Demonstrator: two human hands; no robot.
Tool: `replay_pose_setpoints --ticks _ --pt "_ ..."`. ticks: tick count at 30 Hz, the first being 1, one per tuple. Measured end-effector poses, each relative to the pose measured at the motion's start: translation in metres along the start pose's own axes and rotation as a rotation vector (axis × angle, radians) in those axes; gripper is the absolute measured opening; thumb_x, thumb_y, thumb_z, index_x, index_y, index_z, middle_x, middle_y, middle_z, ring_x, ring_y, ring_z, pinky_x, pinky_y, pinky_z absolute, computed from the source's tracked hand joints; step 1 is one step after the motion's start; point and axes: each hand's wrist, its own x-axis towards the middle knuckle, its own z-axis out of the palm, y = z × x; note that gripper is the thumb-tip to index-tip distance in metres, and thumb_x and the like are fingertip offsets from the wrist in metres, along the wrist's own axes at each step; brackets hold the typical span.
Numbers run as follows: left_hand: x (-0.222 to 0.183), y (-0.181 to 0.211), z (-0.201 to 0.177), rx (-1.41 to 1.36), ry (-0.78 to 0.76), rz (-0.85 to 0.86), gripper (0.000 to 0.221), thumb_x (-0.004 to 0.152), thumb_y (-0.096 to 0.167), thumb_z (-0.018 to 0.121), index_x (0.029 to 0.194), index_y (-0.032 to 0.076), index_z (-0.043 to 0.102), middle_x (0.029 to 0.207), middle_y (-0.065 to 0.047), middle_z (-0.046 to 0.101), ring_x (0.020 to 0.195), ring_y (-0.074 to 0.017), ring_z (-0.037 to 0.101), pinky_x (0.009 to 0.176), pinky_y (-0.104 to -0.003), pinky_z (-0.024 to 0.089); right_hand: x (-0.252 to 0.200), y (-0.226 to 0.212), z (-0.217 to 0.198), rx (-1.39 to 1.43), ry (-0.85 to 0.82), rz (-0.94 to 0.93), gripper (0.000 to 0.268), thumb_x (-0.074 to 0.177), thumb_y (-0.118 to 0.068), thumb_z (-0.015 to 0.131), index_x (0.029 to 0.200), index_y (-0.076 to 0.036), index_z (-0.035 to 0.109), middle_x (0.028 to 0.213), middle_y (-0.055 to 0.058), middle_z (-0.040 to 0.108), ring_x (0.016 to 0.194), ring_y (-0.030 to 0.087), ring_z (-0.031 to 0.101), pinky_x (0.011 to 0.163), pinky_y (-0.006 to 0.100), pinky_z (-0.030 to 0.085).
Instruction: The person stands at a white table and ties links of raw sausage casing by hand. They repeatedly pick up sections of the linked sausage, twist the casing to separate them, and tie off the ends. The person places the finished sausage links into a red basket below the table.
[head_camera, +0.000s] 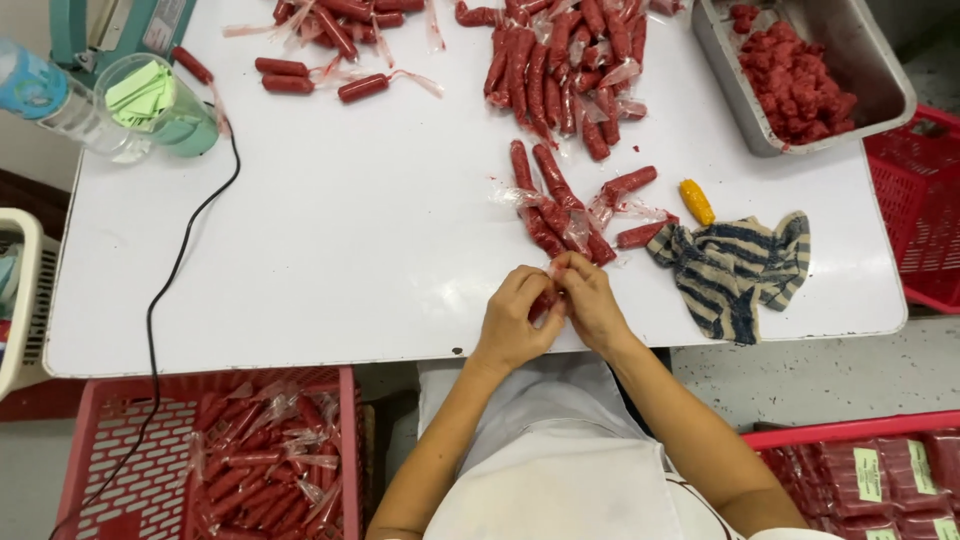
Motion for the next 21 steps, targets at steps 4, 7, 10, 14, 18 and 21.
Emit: replay_pose_setpoints --ticks 4,7,10,14,18,21 --pt "0.0 0.002 0.038 0.024 0.084 -0.216 0.015 0.091 0.012 0.07 0.093 0.009 0.056 0.075 -0.008 0.056 0.068 -0.0275 0.066 0.057 -0.034 0.058 -0.004 -0.01 -0.03 -0.472 0.003 -0.349 0.012 0.104 -0.017 0.065 0.105 -0.009 0.073 0.081 0.01 0.07 0.08 0.017 0.065 0.076 0.033 0.054" --pt "-0.004 0.013 0.051 0.155 -0.082 -0.063 0.006 0.101 0.011 0.058 0.1 0.009 0.063 0.087 -0.009 0.061 0.087 -0.0307 0.067 0.071 -0.039 0.058 0.009 0.0 -0.064 -0.364 0.142 -0.339 0.011 0.106 -0.017 0.063 0.099 -0.01 0.068 0.066 0.007 0.062 0.057 0.012 0.055 0.049 0.024 0.048" --pt "-0.011 0.001 0.068 0.17 -0.189 -0.115 0.017 0.106 0.02 0.052 0.101 0.012 0.066 0.088 -0.005 0.063 0.088 -0.0247 0.068 0.075 -0.034 0.057 0.005 -0.039 -0.061 0.166 0.18 -0.23 0.014 0.108 -0.009 0.053 0.096 -0.012 0.059 0.071 0.007 0.057 0.047 0.011 0.042 0.038 0.02 0.035" --pt "-0.006 -0.014 0.034 0.018 -0.248 -0.288 0.02 0.106 0.022 0.053 0.106 0.009 0.068 0.094 -0.014 0.069 0.09 -0.0382 0.069 0.075 -0.047 0.057 0.025 -0.048 -0.071 0.08 0.099 -0.289 0.018 0.108 -0.007 0.053 0.093 -0.003 0.061 0.072 0.014 0.063 0.048 0.015 0.054 0.04 0.025 0.046" --pt "-0.016 -0.017 -0.079 0.429 -0.292 -0.465 0.017 0.099 0.01 0.056 0.104 0.003 0.071 0.094 -0.021 0.071 0.091 -0.0434 0.07 0.077 -0.052 0.056 0.07 -0.06 -0.105 -1.426 0.195 -0.725 0.028 0.1 -0.023 0.069 0.119 -0.003 0.064 0.096 0.017 0.066 0.093 0.037 0.064 0.079 0.047 0.053" --pt "-0.062 -0.034 -0.165 0.997 -0.501 -0.839 0.025 0.097 0.017 0.053 0.1 0.011 0.077 0.093 -0.015 0.076 0.095 -0.0392 0.073 0.079 -0.054 0.052 0.086 -0.065 -0.117 -1.714 0.125 -0.531 0.03 0.094 -0.024 0.073 0.115 -0.004 0.068 0.097 0.015 0.067 0.095 0.031 0.065 0.079 0.041 0.055"
